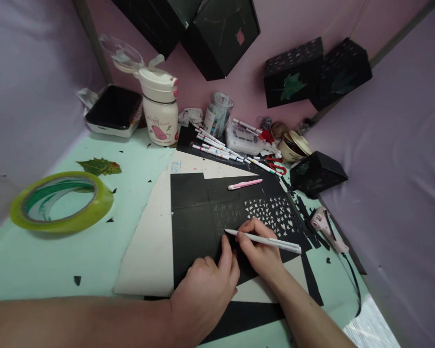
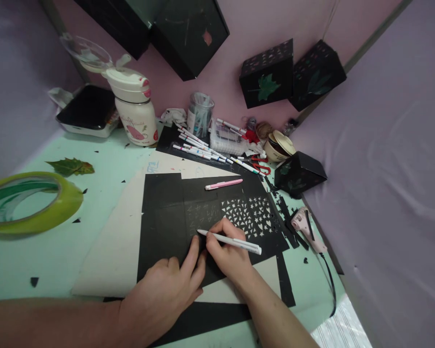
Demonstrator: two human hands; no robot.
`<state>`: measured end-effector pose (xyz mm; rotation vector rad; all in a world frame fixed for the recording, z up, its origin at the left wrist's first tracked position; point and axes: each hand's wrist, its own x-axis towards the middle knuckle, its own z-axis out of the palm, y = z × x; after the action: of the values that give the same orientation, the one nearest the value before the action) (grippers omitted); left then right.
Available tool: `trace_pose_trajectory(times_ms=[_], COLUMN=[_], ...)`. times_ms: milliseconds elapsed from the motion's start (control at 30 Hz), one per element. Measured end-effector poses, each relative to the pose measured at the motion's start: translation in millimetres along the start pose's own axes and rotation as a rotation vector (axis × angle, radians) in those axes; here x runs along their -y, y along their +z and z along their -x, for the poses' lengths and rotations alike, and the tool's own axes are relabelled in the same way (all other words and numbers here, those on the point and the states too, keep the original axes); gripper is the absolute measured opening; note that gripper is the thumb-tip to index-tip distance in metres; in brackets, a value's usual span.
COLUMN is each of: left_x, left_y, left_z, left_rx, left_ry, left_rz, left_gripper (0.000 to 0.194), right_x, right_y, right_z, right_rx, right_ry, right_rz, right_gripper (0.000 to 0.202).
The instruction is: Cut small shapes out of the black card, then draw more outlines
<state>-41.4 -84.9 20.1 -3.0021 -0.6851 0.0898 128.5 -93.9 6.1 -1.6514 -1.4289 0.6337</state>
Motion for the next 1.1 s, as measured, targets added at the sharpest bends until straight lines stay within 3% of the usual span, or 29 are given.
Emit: trace_pose_trajectory(times_ms=[733,933,1100], left_x=[2.8,4.9,6.0], left_y=[-0.3,-1.7,-0.8], left_z=[-1.4,-2.9,-2.9], left_rx=[0.0,0.036,0.053], left_ry=[0.009,0.03,0.065], left_rz=[0.007,0.01,0.013], left_gripper=[0.052,0.053,0.052], right_x=[-3.4,3.1,9.8], right_y=[-1.9,-19.7,-36.7], right_z=[0.0,1.6,-5.5], right_rx=[-0.163,-0.107,-0.01], right_ry=[-0.007,0.111,0.171], right_rz=[-0.096,-0.059,-0.014], right_gripper=[0.015,0.004,0.006])
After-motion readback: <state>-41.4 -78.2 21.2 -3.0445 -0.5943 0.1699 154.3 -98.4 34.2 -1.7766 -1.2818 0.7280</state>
